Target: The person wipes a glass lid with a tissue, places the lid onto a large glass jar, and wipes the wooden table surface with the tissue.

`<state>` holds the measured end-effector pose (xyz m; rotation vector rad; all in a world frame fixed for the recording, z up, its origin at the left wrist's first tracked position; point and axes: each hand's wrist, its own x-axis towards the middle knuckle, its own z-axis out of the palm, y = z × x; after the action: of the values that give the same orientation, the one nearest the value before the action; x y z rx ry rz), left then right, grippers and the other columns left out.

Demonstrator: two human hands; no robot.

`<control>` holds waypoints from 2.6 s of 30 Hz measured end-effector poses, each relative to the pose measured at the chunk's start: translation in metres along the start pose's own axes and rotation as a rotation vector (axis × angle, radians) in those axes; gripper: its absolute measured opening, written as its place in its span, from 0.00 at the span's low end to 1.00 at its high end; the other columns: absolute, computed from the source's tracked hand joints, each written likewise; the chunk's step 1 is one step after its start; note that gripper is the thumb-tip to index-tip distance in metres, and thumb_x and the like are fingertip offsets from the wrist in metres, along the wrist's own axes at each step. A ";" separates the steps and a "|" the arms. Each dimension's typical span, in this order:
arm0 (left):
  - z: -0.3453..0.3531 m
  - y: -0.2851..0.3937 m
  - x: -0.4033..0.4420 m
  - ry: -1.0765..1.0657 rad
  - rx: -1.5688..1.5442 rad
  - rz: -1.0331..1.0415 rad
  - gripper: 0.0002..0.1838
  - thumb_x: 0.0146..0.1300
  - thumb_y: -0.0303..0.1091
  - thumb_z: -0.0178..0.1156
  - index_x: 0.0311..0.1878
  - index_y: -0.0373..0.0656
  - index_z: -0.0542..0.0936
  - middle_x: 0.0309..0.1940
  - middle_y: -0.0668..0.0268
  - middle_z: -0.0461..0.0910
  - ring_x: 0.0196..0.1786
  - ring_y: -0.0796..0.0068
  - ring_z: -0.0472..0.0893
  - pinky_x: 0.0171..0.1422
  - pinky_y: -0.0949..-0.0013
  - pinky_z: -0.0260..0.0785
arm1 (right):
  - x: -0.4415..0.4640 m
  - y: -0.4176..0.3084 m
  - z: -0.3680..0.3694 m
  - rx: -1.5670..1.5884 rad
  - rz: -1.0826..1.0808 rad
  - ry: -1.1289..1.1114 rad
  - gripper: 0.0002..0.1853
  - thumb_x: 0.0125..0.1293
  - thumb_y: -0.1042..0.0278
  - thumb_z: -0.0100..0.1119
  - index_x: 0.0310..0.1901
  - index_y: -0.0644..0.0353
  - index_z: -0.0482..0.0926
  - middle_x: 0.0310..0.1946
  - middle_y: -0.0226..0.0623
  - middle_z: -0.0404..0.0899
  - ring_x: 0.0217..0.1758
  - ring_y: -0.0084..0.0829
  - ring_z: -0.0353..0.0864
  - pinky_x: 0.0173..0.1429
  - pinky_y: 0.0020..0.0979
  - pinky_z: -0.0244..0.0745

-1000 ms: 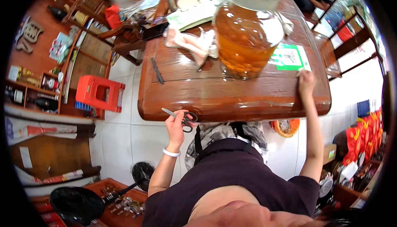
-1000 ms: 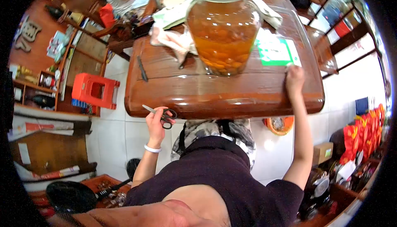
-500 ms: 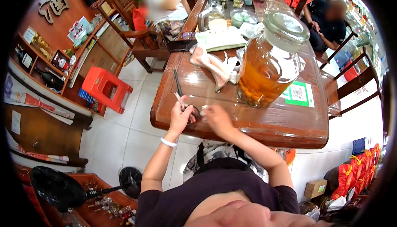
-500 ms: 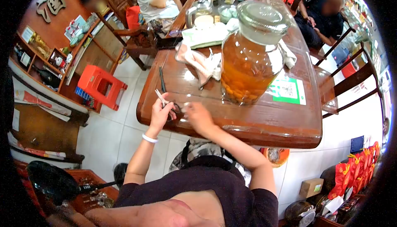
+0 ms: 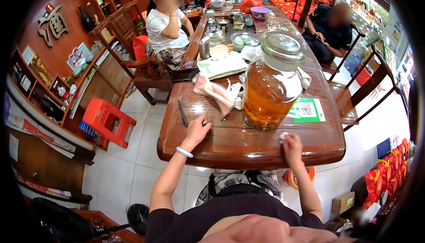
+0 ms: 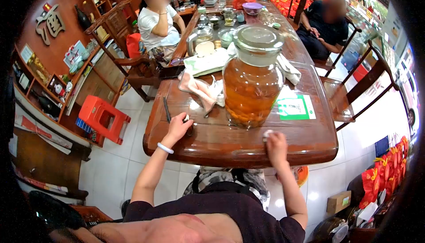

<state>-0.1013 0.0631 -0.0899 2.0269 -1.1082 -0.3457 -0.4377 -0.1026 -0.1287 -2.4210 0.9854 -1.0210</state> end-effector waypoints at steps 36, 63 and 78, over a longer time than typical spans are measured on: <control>-0.077 0.130 0.312 0.081 0.661 0.463 0.27 0.57 0.28 0.51 0.61 0.43 0.60 0.32 0.48 0.77 0.38 0.55 0.78 0.41 0.61 0.70 | -0.009 0.081 -0.059 -0.152 0.197 0.450 0.06 0.52 0.76 0.57 0.33 0.65 0.76 0.33 0.43 0.74 0.37 0.42 0.73 0.41 0.37 0.68; -0.166 0.230 -0.111 -1.329 -0.682 1.402 0.10 0.63 0.35 0.48 0.25 0.47 0.72 0.16 0.69 0.67 0.18 0.71 0.70 0.18 0.69 0.59 | -0.008 0.077 -0.060 -0.203 0.216 0.460 0.07 0.51 0.74 0.56 0.33 0.65 0.76 0.33 0.42 0.74 0.38 0.41 0.73 0.42 0.35 0.69; -0.201 0.263 -0.158 -1.470 -0.341 1.644 0.11 0.60 0.36 0.47 0.20 0.53 0.69 0.14 0.78 0.68 0.16 0.82 0.70 0.14 0.74 0.57 | -0.013 0.088 -0.055 -0.202 0.220 0.472 0.08 0.53 0.73 0.56 0.36 0.63 0.77 0.36 0.42 0.74 0.42 0.41 0.73 0.46 0.36 0.68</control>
<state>-0.2356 0.2103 0.2177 -0.2118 -2.7375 -0.9758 -0.5253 -0.1578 -0.1441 -2.1929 1.5372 -1.5074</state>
